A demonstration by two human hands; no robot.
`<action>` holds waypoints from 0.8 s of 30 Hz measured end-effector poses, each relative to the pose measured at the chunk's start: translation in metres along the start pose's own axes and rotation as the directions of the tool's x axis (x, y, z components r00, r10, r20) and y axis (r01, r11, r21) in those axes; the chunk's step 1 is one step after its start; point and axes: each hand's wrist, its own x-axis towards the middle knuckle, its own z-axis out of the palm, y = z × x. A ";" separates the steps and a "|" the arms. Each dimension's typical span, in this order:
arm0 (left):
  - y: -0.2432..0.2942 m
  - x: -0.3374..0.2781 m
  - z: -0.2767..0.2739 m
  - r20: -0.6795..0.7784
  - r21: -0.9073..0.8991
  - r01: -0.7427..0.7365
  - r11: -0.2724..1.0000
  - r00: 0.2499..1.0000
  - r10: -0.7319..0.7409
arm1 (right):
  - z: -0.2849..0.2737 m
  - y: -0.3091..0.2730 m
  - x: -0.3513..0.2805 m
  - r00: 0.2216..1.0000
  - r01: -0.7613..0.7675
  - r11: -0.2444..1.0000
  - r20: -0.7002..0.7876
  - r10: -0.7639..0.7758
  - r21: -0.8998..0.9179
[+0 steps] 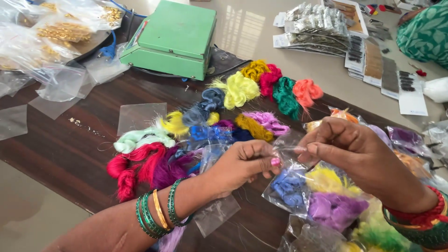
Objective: The person places bundles of colorful synthetic hair into small clear plastic bags, presses each bundle into its bag, and sets the filled bags in rows on the workbench. They pick up loose bundles one at a time, open a bag, insert the bundle, and continue with the next color.
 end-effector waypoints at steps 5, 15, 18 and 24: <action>0.001 0.003 -0.002 -0.139 -0.303 -0.038 0.952 0.990 -0.004 | -0.001 0.016 -0.002 0.996 -0.072 0.995 -0.039 0.075 0.074; 0.005 0.002 0.001 -0.124 -0.058 -0.052 0.997 0.991 0.045 | 0.001 0.043 -0.014 0.999 -0.040 0.993 0.006 0.039 0.108; 0.001 0.001 -0.002 -0.115 -0.086 -0.054 0.995 0.992 0.044 | 0.006 0.027 -0.015 0.999 0.034 0.997 -0.013 -0.033 0.066; 0.000 -0.001 0.000 0.046 0.001 -0.239 0.971 0.970 0.238 | 0.007 0.030 -0.018 0.990 0.081 0.996 -0.113 -0.083 -0.024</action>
